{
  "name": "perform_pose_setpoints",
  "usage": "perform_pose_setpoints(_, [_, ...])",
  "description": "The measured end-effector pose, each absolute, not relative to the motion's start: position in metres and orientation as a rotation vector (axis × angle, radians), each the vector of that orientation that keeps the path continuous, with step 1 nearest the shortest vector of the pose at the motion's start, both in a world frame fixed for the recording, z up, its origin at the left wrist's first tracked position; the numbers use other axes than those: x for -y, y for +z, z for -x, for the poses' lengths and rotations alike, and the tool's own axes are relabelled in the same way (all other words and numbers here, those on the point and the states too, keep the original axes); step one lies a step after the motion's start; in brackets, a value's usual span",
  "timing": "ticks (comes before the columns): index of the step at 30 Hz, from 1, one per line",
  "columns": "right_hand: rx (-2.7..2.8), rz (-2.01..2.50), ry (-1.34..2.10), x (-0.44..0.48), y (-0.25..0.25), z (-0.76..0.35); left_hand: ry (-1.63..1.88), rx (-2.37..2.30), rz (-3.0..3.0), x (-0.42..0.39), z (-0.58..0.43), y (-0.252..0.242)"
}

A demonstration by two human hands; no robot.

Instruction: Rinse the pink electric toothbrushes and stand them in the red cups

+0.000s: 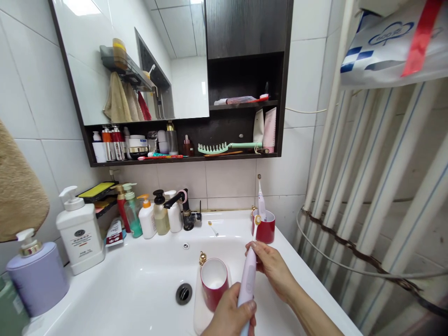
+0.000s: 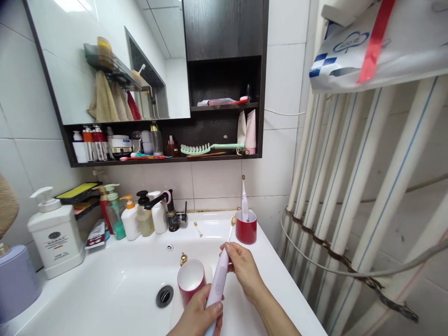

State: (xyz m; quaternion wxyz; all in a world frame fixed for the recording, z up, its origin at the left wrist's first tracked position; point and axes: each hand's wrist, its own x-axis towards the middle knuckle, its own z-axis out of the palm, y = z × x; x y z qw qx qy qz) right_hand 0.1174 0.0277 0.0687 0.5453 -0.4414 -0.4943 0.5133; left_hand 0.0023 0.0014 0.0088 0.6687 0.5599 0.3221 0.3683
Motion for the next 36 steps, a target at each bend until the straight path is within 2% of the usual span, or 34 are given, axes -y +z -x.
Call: perform_pose_setpoints(36, [1.124, 1.014, 1.152, -0.0301, 0.0671, -0.1204, 0.827, -0.79, -1.298, -0.0011, -0.0033, 0.0084])
